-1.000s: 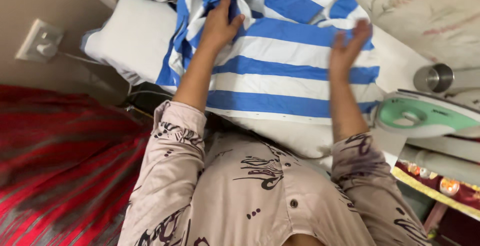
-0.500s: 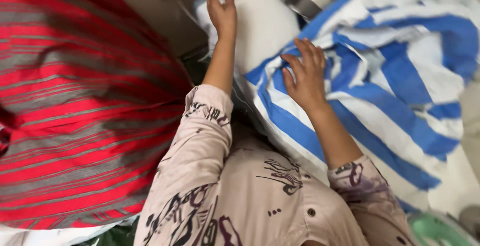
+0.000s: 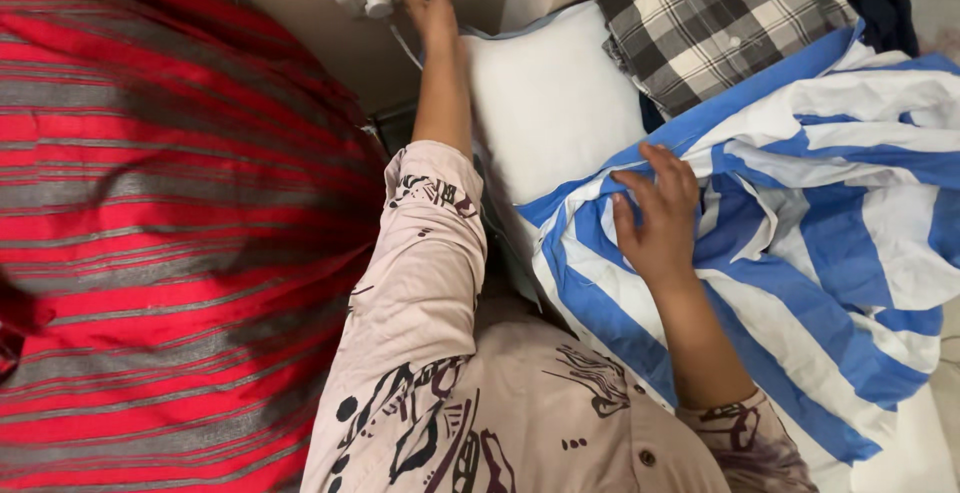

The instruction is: The person irons a blue and white striped shirt on an ironing board. They repeatedly smooth the fabric with their hands, reposition the shirt, and use a green and white iron to press different sections including the body and sleeves.

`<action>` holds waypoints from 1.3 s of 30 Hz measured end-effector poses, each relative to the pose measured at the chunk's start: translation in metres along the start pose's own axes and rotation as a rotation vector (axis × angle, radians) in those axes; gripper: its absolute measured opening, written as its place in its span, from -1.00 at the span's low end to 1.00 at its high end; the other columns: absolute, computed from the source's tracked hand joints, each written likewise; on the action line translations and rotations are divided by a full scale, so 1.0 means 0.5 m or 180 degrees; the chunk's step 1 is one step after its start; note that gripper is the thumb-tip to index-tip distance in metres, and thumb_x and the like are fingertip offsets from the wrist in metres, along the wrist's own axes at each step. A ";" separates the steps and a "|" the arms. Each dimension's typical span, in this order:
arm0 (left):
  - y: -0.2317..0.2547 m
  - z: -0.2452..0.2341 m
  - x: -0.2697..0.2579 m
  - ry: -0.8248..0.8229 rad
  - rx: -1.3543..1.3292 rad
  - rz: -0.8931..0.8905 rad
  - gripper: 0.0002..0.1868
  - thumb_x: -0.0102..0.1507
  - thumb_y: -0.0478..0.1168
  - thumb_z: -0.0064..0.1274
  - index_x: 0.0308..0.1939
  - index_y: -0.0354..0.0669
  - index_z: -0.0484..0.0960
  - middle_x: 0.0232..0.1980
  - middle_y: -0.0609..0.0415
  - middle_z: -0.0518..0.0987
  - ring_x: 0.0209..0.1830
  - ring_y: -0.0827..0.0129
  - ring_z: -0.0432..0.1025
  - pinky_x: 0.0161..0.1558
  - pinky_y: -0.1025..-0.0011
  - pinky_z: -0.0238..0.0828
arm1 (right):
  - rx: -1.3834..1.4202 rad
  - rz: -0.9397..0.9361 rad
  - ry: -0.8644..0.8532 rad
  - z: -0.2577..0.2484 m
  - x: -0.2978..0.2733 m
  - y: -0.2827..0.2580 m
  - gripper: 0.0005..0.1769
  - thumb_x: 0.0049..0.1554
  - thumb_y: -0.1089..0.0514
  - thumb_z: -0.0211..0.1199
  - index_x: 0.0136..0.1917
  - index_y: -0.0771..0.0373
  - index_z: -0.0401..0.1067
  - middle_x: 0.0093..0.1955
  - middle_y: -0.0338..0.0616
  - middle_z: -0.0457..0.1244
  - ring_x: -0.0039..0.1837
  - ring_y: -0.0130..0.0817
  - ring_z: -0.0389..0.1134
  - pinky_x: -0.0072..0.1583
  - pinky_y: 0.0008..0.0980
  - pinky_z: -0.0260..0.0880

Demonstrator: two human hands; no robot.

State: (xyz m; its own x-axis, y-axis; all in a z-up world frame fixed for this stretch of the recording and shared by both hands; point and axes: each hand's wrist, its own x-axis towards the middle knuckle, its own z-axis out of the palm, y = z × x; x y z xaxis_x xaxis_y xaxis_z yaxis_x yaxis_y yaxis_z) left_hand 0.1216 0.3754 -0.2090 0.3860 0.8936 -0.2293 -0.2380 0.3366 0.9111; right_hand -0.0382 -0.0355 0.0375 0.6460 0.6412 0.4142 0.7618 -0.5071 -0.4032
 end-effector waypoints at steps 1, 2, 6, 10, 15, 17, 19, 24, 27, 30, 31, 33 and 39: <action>0.001 0.003 0.002 0.0119 0.0378 -0.0029 0.15 0.11 -0.22 0.22 0.60 -0.26 -0.24 0.65 -0.30 -0.20 0.67 -0.10 -0.23 0.54 0.13 -0.26 | 0.0006 0.0000 0.0001 -0.001 0.000 -0.001 -0.77 0.22 0.18 0.28 0.15 0.21 0.51 0.51 0.05 0.17 0.55 0.10 0.15 0.54 0.05 0.07; 0.001 0.007 0.003 0.0236 0.0756 -0.0058 0.14 0.12 -0.19 0.23 0.59 -0.27 -0.21 0.65 -0.32 -0.17 0.66 -0.13 -0.24 0.55 0.13 -0.29 | -0.0010 0.0011 -0.0018 -0.003 0.000 -0.001 -0.78 0.22 0.18 0.28 0.15 0.20 0.51 0.50 0.05 0.17 0.54 0.10 0.15 0.54 0.05 0.07; 0.008 0.027 0.023 0.0567 0.2086 -0.0209 0.09 0.11 -0.21 0.15 0.65 -0.29 -0.08 0.56 -0.45 0.12 0.60 -0.27 0.02 0.57 0.10 -0.03 | -0.0102 0.0044 -0.0016 -0.006 0.004 -0.005 -0.78 0.21 0.17 0.28 0.14 0.18 0.51 0.49 0.05 0.18 0.53 0.10 0.16 0.52 0.06 0.07; 0.014 0.030 0.031 0.0597 0.2068 0.0050 0.02 0.14 -0.13 0.23 0.53 -0.36 -0.01 0.52 -0.39 0.13 0.53 -0.27 0.04 0.49 0.04 0.00 | -0.0108 0.0051 0.0022 -0.013 -0.005 -0.012 -0.78 0.20 0.17 0.29 0.13 0.19 0.52 0.46 0.05 0.19 0.51 0.12 0.16 0.51 0.06 0.07; 0.019 0.058 -0.143 0.0107 0.1203 0.1510 -0.27 0.23 -0.30 0.17 0.46 -0.24 0.27 0.44 -0.29 0.29 0.40 -0.10 0.31 0.37 0.15 0.31 | -0.0097 0.0211 0.0188 -0.038 -0.047 -0.015 -0.80 0.19 0.20 0.30 0.11 0.19 0.52 0.45 0.07 0.20 0.50 0.14 0.18 0.51 0.07 0.10; 0.065 0.076 -0.305 -0.0516 0.0517 0.1776 -0.45 0.30 -0.40 0.01 0.40 -0.20 0.39 0.41 -0.21 0.36 0.42 -0.04 0.36 0.29 0.25 0.39 | -0.0059 0.0336 0.0352 -0.064 -0.079 -0.005 -0.81 0.21 0.25 0.27 0.11 0.21 0.53 0.44 0.09 0.21 0.49 0.14 0.20 0.50 0.05 0.14; 0.133 0.100 -0.479 -0.1109 0.0291 0.1937 -0.59 0.36 -0.45 -0.06 0.30 -0.18 0.50 0.32 -0.12 0.45 0.37 0.05 0.42 0.20 0.36 0.47 | -0.0039 0.0510 0.0570 -0.098 -0.120 0.006 -0.82 0.22 0.30 0.22 0.09 0.25 0.53 0.43 0.11 0.23 0.48 0.11 0.24 0.48 0.01 0.21; 0.215 0.085 -0.844 -0.3384 0.0476 0.2705 -0.74 0.32 -0.42 0.00 0.07 -0.17 0.61 0.18 -0.01 0.54 0.25 0.17 0.44 0.19 0.27 0.52 | -0.0042 0.1252 0.1430 -0.227 -0.272 0.006 -0.79 0.24 0.44 0.13 0.06 0.32 0.54 0.31 0.11 0.33 0.38 0.02 0.35 0.40 -0.13 0.35; 0.163 0.079 -0.963 -0.5717 0.1208 0.3474 -0.74 0.30 -0.25 0.12 0.07 -0.18 0.64 0.15 -0.08 0.55 0.30 0.03 0.38 0.25 0.05 0.34 | 0.0019 0.1732 0.1942 -0.298 -0.387 -0.004 -0.70 0.15 0.48 0.03 0.04 0.35 0.52 0.23 0.06 0.37 0.30 -0.05 0.41 0.35 -0.17 0.42; 0.044 0.093 -1.032 -0.5431 0.2561 0.5788 -0.66 0.24 -0.09 0.09 0.02 -0.17 0.65 0.32 -0.20 0.50 0.43 0.01 0.27 0.38 -0.20 0.06 | -0.0379 0.2000 0.2507 -0.340 -0.530 -0.022 -0.66 0.06 0.50 -0.04 -0.02 0.38 0.50 0.12 0.03 0.38 0.21 -0.06 0.41 0.28 -0.16 0.45; 0.011 0.100 -1.034 -0.4899 0.2974 0.5682 -0.59 0.24 -0.09 0.09 0.12 -0.19 0.62 0.36 -0.16 0.48 0.46 0.02 0.23 0.42 -0.20 0.01 | -0.0607 0.2030 0.2690 -0.349 -0.584 -0.027 -0.66 0.03 0.51 -0.05 -0.04 0.39 0.49 0.07 0.02 0.39 0.18 -0.05 0.40 0.26 -0.15 0.45; -0.023 0.111 -1.040 -0.4568 0.3577 0.5001 -0.45 0.20 -0.07 0.10 0.25 -0.22 0.57 0.39 -0.15 0.43 0.48 -0.01 0.16 0.41 -0.24 -0.04 | -0.1238 0.2003 0.3224 -0.356 -0.705 -0.037 -0.71 0.03 0.55 0.01 -0.05 0.34 0.42 0.02 0.00 0.30 0.12 -0.09 0.32 0.25 -0.19 0.34; -0.015 0.069 -1.209 -0.5746 0.2700 0.4194 -0.29 0.29 0.03 0.13 0.47 -0.14 0.39 0.57 -0.17 0.22 0.61 -0.09 0.01 0.49 -0.24 -0.10 | -0.1257 0.3046 0.5033 -0.316 -1.015 -0.015 -0.39 -0.02 0.49 0.05 0.30 0.24 0.16 0.18 -0.07 0.09 0.19 -0.23 0.13 0.29 -0.25 0.21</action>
State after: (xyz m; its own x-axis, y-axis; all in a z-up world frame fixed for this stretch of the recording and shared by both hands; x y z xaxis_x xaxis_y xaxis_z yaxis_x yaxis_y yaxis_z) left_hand -0.0789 -0.1775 -0.0654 0.5839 -0.7415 0.3304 -0.8115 -0.5222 0.2621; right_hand -0.3642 -0.4478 -0.0407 0.0708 -0.8293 0.5543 -0.0148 -0.5565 -0.8307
